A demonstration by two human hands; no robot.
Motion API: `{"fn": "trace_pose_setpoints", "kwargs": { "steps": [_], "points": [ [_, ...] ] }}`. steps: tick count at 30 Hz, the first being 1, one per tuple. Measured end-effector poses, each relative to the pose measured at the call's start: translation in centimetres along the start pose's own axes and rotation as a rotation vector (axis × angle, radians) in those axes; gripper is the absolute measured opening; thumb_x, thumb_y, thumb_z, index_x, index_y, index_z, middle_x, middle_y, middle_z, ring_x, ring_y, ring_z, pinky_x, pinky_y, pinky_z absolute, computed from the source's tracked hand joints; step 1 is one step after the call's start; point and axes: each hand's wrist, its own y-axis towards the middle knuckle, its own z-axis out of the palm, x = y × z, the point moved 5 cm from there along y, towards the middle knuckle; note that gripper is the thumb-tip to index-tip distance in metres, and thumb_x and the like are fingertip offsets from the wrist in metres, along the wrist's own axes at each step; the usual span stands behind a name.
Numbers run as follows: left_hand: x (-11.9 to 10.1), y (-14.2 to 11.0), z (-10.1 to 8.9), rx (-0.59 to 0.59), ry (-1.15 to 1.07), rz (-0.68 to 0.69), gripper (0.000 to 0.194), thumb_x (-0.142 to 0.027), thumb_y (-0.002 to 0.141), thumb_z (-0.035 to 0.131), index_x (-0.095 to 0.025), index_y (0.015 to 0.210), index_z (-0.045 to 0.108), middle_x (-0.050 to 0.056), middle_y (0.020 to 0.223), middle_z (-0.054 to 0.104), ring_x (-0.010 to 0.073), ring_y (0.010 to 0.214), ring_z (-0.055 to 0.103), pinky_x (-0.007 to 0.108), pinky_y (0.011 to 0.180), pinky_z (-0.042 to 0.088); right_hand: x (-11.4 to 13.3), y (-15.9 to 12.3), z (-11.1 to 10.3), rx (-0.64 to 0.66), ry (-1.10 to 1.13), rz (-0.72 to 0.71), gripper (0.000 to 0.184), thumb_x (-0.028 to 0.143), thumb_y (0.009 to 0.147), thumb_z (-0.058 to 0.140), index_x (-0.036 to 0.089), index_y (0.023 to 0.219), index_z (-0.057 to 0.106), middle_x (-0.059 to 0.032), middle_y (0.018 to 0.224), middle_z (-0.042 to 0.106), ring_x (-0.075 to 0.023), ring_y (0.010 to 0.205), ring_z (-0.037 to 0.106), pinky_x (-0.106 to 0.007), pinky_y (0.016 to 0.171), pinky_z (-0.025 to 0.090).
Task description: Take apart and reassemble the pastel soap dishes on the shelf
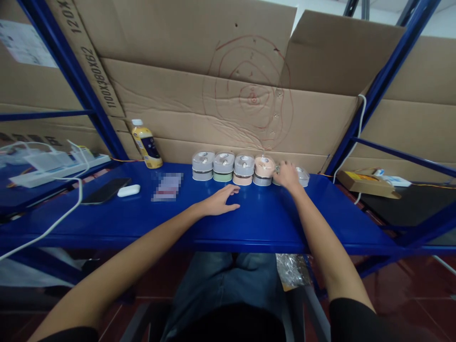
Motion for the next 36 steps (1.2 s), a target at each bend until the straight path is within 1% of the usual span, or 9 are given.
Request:
{"fn": "trace_pose_setpoints", "kwargs": {
  "steps": [3, 6, 9, 13, 18, 23, 29, 32, 36],
  "points": [
    [0.1, 0.0, 0.0, -0.008, -0.013, -0.005, 0.065, -0.047, 0.086, 0.073, -0.017, 0.14, 0.053, 0.019, 0.14, 0.058, 0.0373, 0.133, 0.062, 0.056, 0.113, 0.051, 2.8, 0.2, -1.0, -0.053, 0.145, -0.013, 0.066, 0.05, 0.097, 0.053, 0.008, 0.147, 0.049, -0.0271, 0.139, 0.06, -0.0404, 0.129, 0.057, -0.048, 0.107, 0.046],
    [0.3, 0.0, 0.0, -0.017, -0.022, -0.006, 0.065, -0.047, 0.086, 0.074, -0.017, 0.14, 0.053, 0.018, 0.14, 0.058, 0.0367, 0.133, 0.062, 0.056, 0.114, 0.05, 5.1, 0.4, -0.5, -0.048, 0.116, 0.039, 0.081, 0.064, 0.092, 0.058, 0.009, 0.15, 0.047, -0.029, 0.133, 0.063, -0.0451, 0.126, 0.059, -0.055, 0.106, 0.045],
    [0.4, 0.0, 0.0, -0.017, -0.018, 0.008, 0.065, -0.046, 0.086, 0.075, -0.018, 0.14, 0.053, 0.018, 0.14, 0.059, 0.0355, 0.132, 0.062, 0.055, 0.114, 0.05, 5.8, 0.7, 0.6, -0.035, 0.128, 0.112, 0.074, 0.061, 0.092, 0.058, 0.01, 0.145, 0.054, -0.0284, 0.13, 0.066, -0.0435, 0.124, 0.061, -0.055, 0.105, 0.045],
    [0.4, 0.0, 0.0, -0.03, -0.025, 0.008, 0.065, -0.046, 0.087, 0.075, -0.018, 0.141, 0.053, 0.017, 0.14, 0.06, 0.0355, 0.131, 0.063, 0.055, 0.114, 0.051, 4.2, 0.8, 0.0, -0.12, 0.267, 0.145, 0.07, 0.055, 0.091, 0.057, 0.009, 0.143, 0.057, -0.0273, 0.128, 0.068, -0.041, 0.121, 0.064, -0.051, 0.104, 0.048],
    [0.4, 0.0, -0.2, -0.09, -0.086, -0.018, 0.071, -0.049, 0.084, 0.079, -0.018, 0.141, 0.051, 0.019, 0.14, 0.062, 0.0353, 0.127, 0.065, 0.056, 0.111, 0.053, 0.9, -1.4, -4.1, -0.264, 0.488, 0.108, 0.071, 0.053, 0.092, 0.055, 0.009, 0.147, 0.055, -0.0224, 0.135, 0.069, -0.039, 0.122, 0.065, -0.051, 0.105, 0.05],
    [0.2, 0.1, -1.2, -0.165, -0.346, -0.01, 0.096, -0.05, 0.075, 0.088, -0.019, 0.152, 0.04, 0.022, 0.145, 0.058, 0.035, 0.133, 0.062, 0.058, 0.115, 0.049, 1.8, -7.0, -3.7, -0.106, 0.715, -0.201, 0.061, 0.05, 0.091, 0.059, 0.017, 0.142, 0.061, -0.0156, 0.137, 0.07, -0.0349, 0.121, 0.068, -0.051, 0.104, 0.053],
    [-0.2, 0.0, -1.1, -0.072, -0.393, 0.073, 0.111, -0.044, 0.06, 0.098, -0.021, 0.153, 0.043, 0.022, 0.15, 0.057, 0.0389, 0.141, 0.055, 0.06, 0.12, 0.042, 5.5, -12.4, -1.0, 0.08, 0.747, -0.593, 0.072, 0.049, 0.087, 0.074, 0.02, 0.15, 0.055, -0.0167, 0.148, 0.063, -0.0357, 0.135, 0.061, -0.056, 0.113, 0.049],
    [-0.6, -0.4, -0.9, -0.009, -0.283, 0.074, 0.114, -0.049, 0.058, 0.099, -0.021, 0.154, 0.044, 0.018, 0.149, 0.059, 0.038, 0.138, 0.058, 0.056, 0.117, 0.045, 5.8, -12.5, -1.0, 0.162, 0.859, -0.64, 0.075, 0.049, 0.084, 0.08, 0.025, 0.15, 0.055, -0.0142, 0.15, 0.061, -0.0356, 0.136, 0.06, -0.058, 0.115, 0.048],
    [-1.3, -0.6, -1.2, -0.003, -0.16, 0.085, 0.112, -0.054, 0.062, 0.096, -0.022, 0.156, 0.045, 0.015, 0.15, 0.06, 0.0365, 0.137, 0.059, 0.053, 0.116, 0.046, 4.0, -10.7, -0.4, 0.316, 1.206, -0.482, 0.06, 0.049, 0.092, 0.073, 0.031, 0.147, 0.057, -0.0087, 0.146, 0.066, -0.0311, 0.133, 0.064, -0.054, 0.114, 0.05]
  ]
}}
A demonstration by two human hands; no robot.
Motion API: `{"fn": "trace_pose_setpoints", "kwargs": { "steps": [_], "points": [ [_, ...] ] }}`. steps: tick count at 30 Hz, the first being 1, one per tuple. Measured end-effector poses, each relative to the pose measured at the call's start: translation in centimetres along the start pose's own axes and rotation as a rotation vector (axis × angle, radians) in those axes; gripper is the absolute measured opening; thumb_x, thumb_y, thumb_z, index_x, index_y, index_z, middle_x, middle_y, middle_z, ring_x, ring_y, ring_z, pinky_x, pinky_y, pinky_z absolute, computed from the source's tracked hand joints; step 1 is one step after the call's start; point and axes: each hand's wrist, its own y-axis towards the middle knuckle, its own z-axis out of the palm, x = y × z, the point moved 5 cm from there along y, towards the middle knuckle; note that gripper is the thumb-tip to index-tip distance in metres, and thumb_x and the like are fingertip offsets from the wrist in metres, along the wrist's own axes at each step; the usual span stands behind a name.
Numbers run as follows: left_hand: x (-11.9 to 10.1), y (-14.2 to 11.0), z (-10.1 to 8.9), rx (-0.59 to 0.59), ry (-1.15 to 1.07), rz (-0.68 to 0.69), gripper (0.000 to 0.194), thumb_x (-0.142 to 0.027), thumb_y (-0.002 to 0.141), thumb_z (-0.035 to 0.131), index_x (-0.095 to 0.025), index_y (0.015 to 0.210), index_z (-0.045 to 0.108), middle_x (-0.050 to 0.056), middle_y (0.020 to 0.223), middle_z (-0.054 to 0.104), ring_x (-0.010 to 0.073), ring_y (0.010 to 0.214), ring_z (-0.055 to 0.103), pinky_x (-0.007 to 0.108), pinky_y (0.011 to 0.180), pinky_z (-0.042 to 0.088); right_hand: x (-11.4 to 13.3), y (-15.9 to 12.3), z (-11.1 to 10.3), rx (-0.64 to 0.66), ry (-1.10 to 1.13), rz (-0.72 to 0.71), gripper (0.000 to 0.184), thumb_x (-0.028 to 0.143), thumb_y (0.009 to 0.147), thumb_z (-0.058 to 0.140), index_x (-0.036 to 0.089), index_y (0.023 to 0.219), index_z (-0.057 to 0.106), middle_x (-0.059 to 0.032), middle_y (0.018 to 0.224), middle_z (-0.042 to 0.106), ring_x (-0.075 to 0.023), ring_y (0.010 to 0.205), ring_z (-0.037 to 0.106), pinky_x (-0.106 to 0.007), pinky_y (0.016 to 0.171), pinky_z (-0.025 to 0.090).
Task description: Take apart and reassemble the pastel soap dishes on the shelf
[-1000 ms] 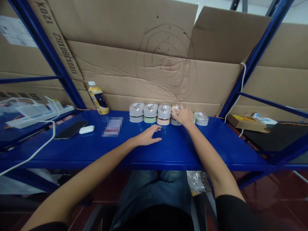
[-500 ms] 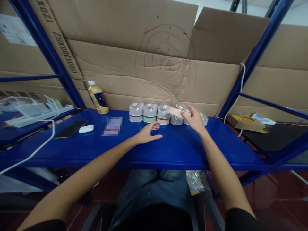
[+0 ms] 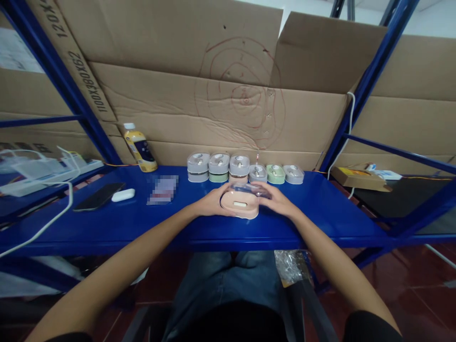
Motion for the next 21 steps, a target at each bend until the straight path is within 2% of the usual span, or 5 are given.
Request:
{"fn": "trace_pose_setpoints", "kwargs": {
  "steps": [7, 11, 16, 18, 21],
  "points": [
    [-1.0, -0.1, 0.4, 0.059, 0.186, 0.122, 0.036, -0.05, 0.092, 0.074, -0.027, 0.118, 0.08, 0.01, 0.134, 0.069, 0.0343, 0.142, 0.052, 0.051, 0.122, 0.04, -3.3, 0.2, -2.9, -0.288, 0.135, 0.123, 0.06, 0.057, 0.088, 0.07, 0.027, 0.14, 0.063, -0.01, 0.117, 0.078, -0.0292, 0.11, 0.073, -0.049, 0.098, 0.058],
    [0.0, 0.3, -0.5, -0.099, 0.149, 0.091, 0.04, -0.052, 0.099, 0.061, -0.022, 0.117, 0.08, 0.013, 0.138, 0.064, 0.0327, 0.136, 0.056, 0.048, 0.117, 0.045, -3.4, 0.2, -2.5, -0.297, 0.112, 0.12, 0.058, 0.056, 0.089, 0.068, 0.027, 0.138, 0.063, -0.01, 0.123, 0.076, -0.0286, 0.108, 0.074, -0.048, 0.095, 0.059],
    [2.4, 0.3, -3.9, -0.498, 0.148, -0.146, 0.049, -0.052, 0.104, 0.045, -0.016, 0.107, 0.078, 0.011, 0.105, 0.071, 0.0288, 0.11, 0.066, 0.045, 0.105, 0.052, -3.3, 0.1, -3.7, -0.419, 0.189, 0.056, 0.059, 0.058, 0.09, 0.064, 0.028, 0.14, 0.059, -0.0114, 0.127, 0.075, -0.03, 0.111, 0.073, -0.048, 0.094, 0.06],
    [2.6, 0.1, -4.6, -0.529, 0.211, -0.21, 0.052, -0.052, 0.105, 0.041, -0.016, 0.101, 0.078, 0.01, 0.096, 0.071, 0.0299, 0.109, 0.065, 0.046, 0.103, 0.052, -3.3, 0.0, -4.3, -0.471, 0.217, 0.046, 0.059, 0.058, 0.089, 0.065, 0.03, 0.14, 0.057, -0.0109, 0.129, 0.073, -0.0303, 0.111, 0.073, -0.049, 0.094, 0.06],
    [1.4, -0.2, -4.2, -0.413, 0.278, -0.144, 0.046, -0.05, 0.103, 0.046, -0.017, 0.107, 0.078, 0.012, 0.108, 0.069, 0.0303, 0.115, 0.063, 0.047, 0.107, 0.05, -3.0, -0.1, -4.7, -0.503, 0.228, 0.042, 0.062, 0.055, 0.085, 0.069, 0.031, 0.141, 0.056, -0.0102, 0.135, 0.07, -0.0311, 0.114, 0.073, -0.05, 0.097, 0.059]
  ]
}}
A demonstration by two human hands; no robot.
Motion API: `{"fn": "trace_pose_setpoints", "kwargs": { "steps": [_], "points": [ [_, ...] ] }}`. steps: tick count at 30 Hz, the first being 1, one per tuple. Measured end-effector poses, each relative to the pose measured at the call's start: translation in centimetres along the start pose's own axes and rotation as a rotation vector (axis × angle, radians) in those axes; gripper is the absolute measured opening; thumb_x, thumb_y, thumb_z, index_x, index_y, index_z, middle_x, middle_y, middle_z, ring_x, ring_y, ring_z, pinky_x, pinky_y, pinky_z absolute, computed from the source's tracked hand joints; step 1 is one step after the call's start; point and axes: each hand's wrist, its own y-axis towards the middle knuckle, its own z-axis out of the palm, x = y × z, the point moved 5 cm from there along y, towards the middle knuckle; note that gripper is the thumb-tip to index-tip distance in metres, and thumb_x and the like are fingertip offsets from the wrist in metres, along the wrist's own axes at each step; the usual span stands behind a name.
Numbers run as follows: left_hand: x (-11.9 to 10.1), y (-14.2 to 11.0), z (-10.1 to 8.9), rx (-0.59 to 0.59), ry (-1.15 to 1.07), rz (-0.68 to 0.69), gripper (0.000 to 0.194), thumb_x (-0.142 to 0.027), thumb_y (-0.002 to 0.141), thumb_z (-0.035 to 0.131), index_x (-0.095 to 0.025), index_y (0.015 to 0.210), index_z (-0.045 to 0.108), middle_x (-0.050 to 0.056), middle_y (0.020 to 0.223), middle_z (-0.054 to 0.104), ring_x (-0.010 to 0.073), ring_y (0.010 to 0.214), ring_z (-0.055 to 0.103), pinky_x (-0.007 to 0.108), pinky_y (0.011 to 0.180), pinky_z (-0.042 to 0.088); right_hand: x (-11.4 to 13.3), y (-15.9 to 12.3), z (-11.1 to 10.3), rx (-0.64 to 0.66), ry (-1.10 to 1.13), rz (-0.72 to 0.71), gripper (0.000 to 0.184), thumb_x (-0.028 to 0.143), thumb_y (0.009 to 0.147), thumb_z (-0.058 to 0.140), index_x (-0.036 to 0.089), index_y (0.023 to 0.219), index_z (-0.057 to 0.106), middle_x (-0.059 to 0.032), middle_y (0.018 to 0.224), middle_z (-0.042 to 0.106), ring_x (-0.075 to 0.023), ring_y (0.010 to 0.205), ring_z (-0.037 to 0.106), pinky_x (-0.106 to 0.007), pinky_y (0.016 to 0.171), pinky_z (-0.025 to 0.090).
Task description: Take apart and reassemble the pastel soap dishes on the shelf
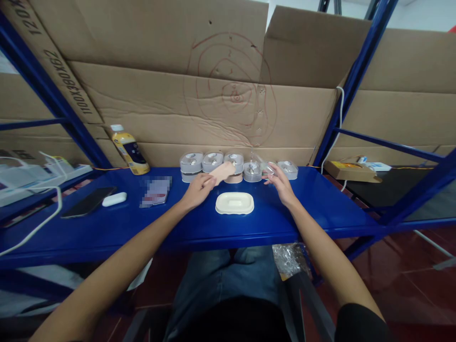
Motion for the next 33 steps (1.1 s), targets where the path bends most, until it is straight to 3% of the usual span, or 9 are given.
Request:
{"fn": "trace_pose_setpoints", "kwargs": {
  "steps": [3, 6, 8, 10, 14, 17, 25, 33],
  "points": [
    [-2.5, -1.2, 1.0, 0.228, -0.027, 0.212, 0.04, -0.048, 0.1, 0.056, -0.021, 0.122, 0.075, 0.012, 0.133, 0.062, 0.0301, 0.128, 0.06, 0.045, 0.113, 0.048, 0.7, -0.3, 0.4, 0.059, -0.021, -0.015, 0.065, 0.049, 0.081, 0.077, 0.033, 0.141, 0.058, -0.0084, 0.146, 0.063, -0.0318, 0.121, 0.07, -0.051, 0.103, 0.057],
    [-4.3, -2.4, 2.0, 0.394, -0.026, 0.319, 0.041, -0.048, 0.099, 0.061, -0.025, 0.132, 0.071, 0.011, 0.143, 0.059, 0.0316, 0.138, 0.055, 0.046, 0.119, 0.045, 1.5, -1.1, 1.5, 0.225, -0.049, -0.028, 0.07, 0.045, 0.079, 0.082, 0.035, 0.144, 0.058, -0.0063, 0.155, 0.058, -0.0327, 0.133, 0.063, -0.052, 0.111, 0.053],
    [-4.4, -2.5, 2.4, 0.415, -0.009, 0.294, 0.05, -0.051, 0.095, 0.067, -0.025, 0.138, 0.066, 0.013, 0.144, 0.059, 0.0336, 0.138, 0.056, 0.05, 0.119, 0.044, 2.0, -1.7, 2.4, 0.373, -0.078, -0.044, 0.071, 0.044, 0.08, 0.084, 0.035, 0.146, 0.059, -0.0057, 0.157, 0.056, -0.0329, 0.141, 0.057, -0.053, 0.116, 0.049],
    [-3.8, -2.4, 2.7, 0.396, -0.022, 0.218, 0.074, -0.057, 0.085, 0.077, -0.022, 0.147, 0.056, 0.016, 0.144, 0.059, 0.0365, 0.136, 0.058, 0.052, 0.116, 0.047, 2.2, -2.2, 3.3, 0.495, -0.137, -0.076, 0.072, 0.041, 0.08, 0.087, 0.034, 0.146, 0.06, -0.0058, 0.156, 0.057, -0.0327, 0.144, 0.054, -0.054, 0.12, 0.044],
    [-2.1, -2.2, 3.4, 0.365, -0.136, 0.111, 0.125, -0.06, 0.066, 0.092, -0.021, 0.163, 0.025, 0.021, 0.145, 0.06, 0.0406, 0.132, 0.062, 0.056, 0.109, 0.051, 2.0, -2.6, 4.8, 0.615, -0.259, -0.144, 0.075, 0.04, 0.078, 0.089, 0.032, 0.147, 0.06, -0.0068, 0.154, 0.059, -0.0325, 0.145, 0.052, -0.058, 0.125, 0.038],
    [-1.6, -2.2, 4.0, 0.369, -0.182, 0.09, 0.138, -0.057, 0.061, 0.095, -0.022, 0.167, 0.013, 0.021, 0.141, 0.063, 0.0415, 0.131, 0.063, 0.06, 0.109, 0.05, 1.8, -2.6, 5.8, 0.684, -0.31, -0.184, 0.077, 0.04, 0.077, 0.09, 0.03, 0.148, 0.06, -0.0082, 0.153, 0.06, -0.0326, 0.146, 0.051, -0.058, 0.126, 0.035],
    [-2.5, -2.2, 4.2, 0.403, -0.229, 0.126, 0.131, -0.054, 0.061, 0.096, -0.023, 0.164, 0.021, 0.02, 0.146, 0.062, 0.0401, 0.133, 0.062, 0.058, 0.111, 0.049, 1.9, -2.9, 6.6, 0.759, -0.367, -0.142, 0.075, 0.042, 0.078, 0.086, 0.03, 0.147, 0.061, -0.0083, 0.155, 0.056, -0.0325, 0.148, 0.049, -0.052, 0.127, 0.034],
    [-2.3, -2.0, 3.8, 0.4, -0.162, 0.126, 0.114, -0.056, 0.061, 0.096, -0.022, 0.155, 0.041, 0.019, 0.151, 0.057, 0.0406, 0.137, 0.058, 0.056, 0.111, 0.05, 1.4, -3.3, 6.2, 0.77, -0.366, -0.081, 0.079, 0.043, 0.083, 0.083, 0.035, 0.155, 0.052, -0.0055, 0.159, 0.052, -0.0317, 0.15, 0.046, -0.053, 0.128, 0.032]
  ]
}}
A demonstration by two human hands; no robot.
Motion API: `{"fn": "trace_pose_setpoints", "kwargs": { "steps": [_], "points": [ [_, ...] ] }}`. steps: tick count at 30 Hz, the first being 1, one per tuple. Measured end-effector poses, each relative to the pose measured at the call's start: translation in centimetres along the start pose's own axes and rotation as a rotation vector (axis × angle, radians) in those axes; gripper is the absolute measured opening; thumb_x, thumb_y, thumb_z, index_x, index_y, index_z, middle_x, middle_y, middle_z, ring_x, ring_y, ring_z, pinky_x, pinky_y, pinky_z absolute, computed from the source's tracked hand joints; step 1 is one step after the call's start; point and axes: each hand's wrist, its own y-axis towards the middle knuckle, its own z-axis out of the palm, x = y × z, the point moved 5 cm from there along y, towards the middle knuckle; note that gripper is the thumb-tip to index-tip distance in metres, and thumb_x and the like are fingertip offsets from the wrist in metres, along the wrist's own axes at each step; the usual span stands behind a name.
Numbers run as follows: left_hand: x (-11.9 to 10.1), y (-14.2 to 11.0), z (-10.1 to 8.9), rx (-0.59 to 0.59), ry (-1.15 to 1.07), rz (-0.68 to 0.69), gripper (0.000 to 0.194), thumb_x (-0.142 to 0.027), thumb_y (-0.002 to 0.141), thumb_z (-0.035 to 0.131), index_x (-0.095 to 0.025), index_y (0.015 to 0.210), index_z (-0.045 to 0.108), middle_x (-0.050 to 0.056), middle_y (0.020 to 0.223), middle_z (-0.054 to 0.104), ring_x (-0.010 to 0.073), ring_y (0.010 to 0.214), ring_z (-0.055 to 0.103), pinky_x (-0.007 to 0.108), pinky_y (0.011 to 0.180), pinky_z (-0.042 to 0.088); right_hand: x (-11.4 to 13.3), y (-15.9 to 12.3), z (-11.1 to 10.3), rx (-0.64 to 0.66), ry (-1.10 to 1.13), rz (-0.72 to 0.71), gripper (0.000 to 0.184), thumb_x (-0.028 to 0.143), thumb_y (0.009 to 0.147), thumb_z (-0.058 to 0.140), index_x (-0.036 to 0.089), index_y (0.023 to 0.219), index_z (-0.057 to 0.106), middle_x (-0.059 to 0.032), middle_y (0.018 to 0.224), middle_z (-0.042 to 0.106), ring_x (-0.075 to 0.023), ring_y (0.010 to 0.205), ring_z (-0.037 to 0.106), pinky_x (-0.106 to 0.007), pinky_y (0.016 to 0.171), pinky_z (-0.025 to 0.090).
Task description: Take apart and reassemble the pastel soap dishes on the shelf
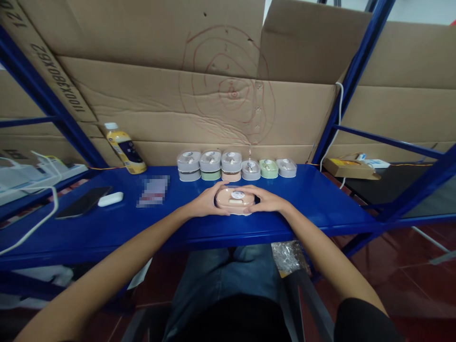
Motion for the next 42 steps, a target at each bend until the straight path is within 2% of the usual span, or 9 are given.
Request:
{"fn": "trace_pose_setpoints", "kwargs": {
  "steps": [5, 12, 17, 21, 26, 32, 36, 39, 42],
  "points": [
    [0.0, -0.1, 0.0, 0.001, -0.016, -0.019, 0.117, -0.055, 0.06, 0.096, -0.02, 0.156, 0.039, 0.019, 0.153, 0.056, 0.0406, 0.139, 0.057, 0.055, 0.113, 0.05, 0.2, -0.1, 0.6, -0.034, -0.077, -0.067, 0.085, 0.049, 0.082, 0.085, 0.035, 0.158, 0.048, -0.0077, 0.16, 0.05, -0.0322, 0.149, 0.046, -0.055, 0.127, 0.034],
    [-0.2, -0.2, -0.5, -0.056, -0.061, 0.009, 0.107, -0.054, 0.071, 0.09, -0.021, 0.156, 0.033, 0.019, 0.145, 0.061, 0.0359, 0.133, 0.062, 0.053, 0.112, 0.05, 1.1, -0.7, -0.2, -0.256, -0.296, -0.045, 0.08, 0.053, 0.078, 0.086, 0.03, 0.15, 0.059, -0.0118, 0.135, 0.067, -0.0342, 0.121, 0.064, -0.055, 0.109, 0.05],
    [0.3, -0.1, -1.2, -0.178, -0.013, -0.025, 0.086, -0.052, 0.086, 0.078, -0.02, 0.153, 0.035, 0.016, 0.133, 0.065, 0.0305, 0.125, 0.065, 0.052, 0.109, 0.052, -1.4, -2.4, -9.1, -0.813, -0.423, 0.108, 0.077, 0.058, 0.08, 0.078, 0.027, 0.147, 0.059, -0.0138, 0.142, 0.064, -0.0384, 0.129, 0.059, -0.056, 0.113, 0.043],
    [0.6, 0.1, -0.9, -0.175, 0.038, -0.047, 0.078, -0.05, 0.088, 0.075, -0.021, 0.151, 0.038, 0.013, 0.126, 0.067, 0.0284, 0.116, 0.067, 0.049, 0.101, 0.055, -6.5, -3.3, -15.9, -1.135, -0.603, 0.572, 0.084, 0.059, 0.081, 0.072, 0.016, 0.151, 0.054, -0.0214, 0.132, 0.063, -0.0392, 0.126, 0.055, -0.054, 0.108, 0.044],
    [0.8, 0.2, -0.9, -0.163, 0.067, -0.065, 0.074, -0.049, 0.088, 0.072, -0.022, 0.148, 0.04, 0.011, 0.121, 0.067, 0.0269, 0.11, 0.067, 0.047, 0.096, 0.057, -10.5, -2.8, -17.9, -1.038, -0.66, 0.903, 0.081, 0.059, 0.08, 0.076, 0.02, 0.148, 0.057, -0.0211, 0.131, 0.061, -0.0389, 0.124, 0.059, -0.049, 0.106, 0.045],
    [0.7, 0.2, -0.9, -0.138, 0.076, -0.072, 0.074, -0.049, 0.089, 0.071, -0.019, 0.148, 0.039, 0.012, 0.121, 0.066, 0.0269, 0.108, 0.067, 0.047, 0.096, 0.057, -10.5, -3.2, -16.6, -1.033, -0.763, 0.967, 0.095, 0.065, 0.08, 0.075, 0.008, 0.151, 0.048, -0.0316, 0.138, 0.057, -0.0465, 0.13, 0.055, -0.057, 0.107, 0.043],
    [0.8, 0.3, -0.9, -0.142, 0.084, -0.065, 0.07, -0.048, 0.088, 0.071, -0.021, 0.146, 0.04, 0.011, 0.119, 0.067, 0.0271, 0.107, 0.068, 0.048, 0.094, 0.057, -7.9, -1.6, -15.1, -1.042, -0.965, 0.646, 0.07, 0.054, 0.095, 0.054, 0.006, 0.145, 0.052, -0.0301, 0.147, 0.052, -0.0444, 0.138, 0.048, -0.059, 0.114, 0.037],
    [0.9, 0.4, -0.9, -0.155, 0.093, -0.055, 0.067, -0.047, 0.088, 0.071, -0.02, 0.143, 0.043, 0.011, 0.117, 0.067, 0.027, 0.105, 0.068, 0.048, 0.094, 0.057, -6.6, 1.9, -11.9, -0.748, -0.95, 0.33, 0.061, 0.049, 0.098, 0.047, 0.009, 0.143, 0.056, -0.0253, 0.15, 0.054, -0.0417, 0.14, 0.048, -0.059, 0.118, 0.036],
    [1.2, 0.4, -0.8, -0.153, 0.087, -0.053, 0.066, -0.048, 0.088, 0.071, -0.02, 0.141, 0.044, 0.011, 0.118, 0.067, 0.0267, 0.105, 0.068, 0.047, 0.093, 0.058, -6.4, 5.0, -8.0, -0.469, -0.866, 0.216, 0.068, 0.051, 0.094, 0.055, 0.014, 0.151, 0.051, -0.0208, 0.16, 0.049, -0.0432, 0.15, 0.041, -0.06, 0.124, 0.032]
  ]
}}
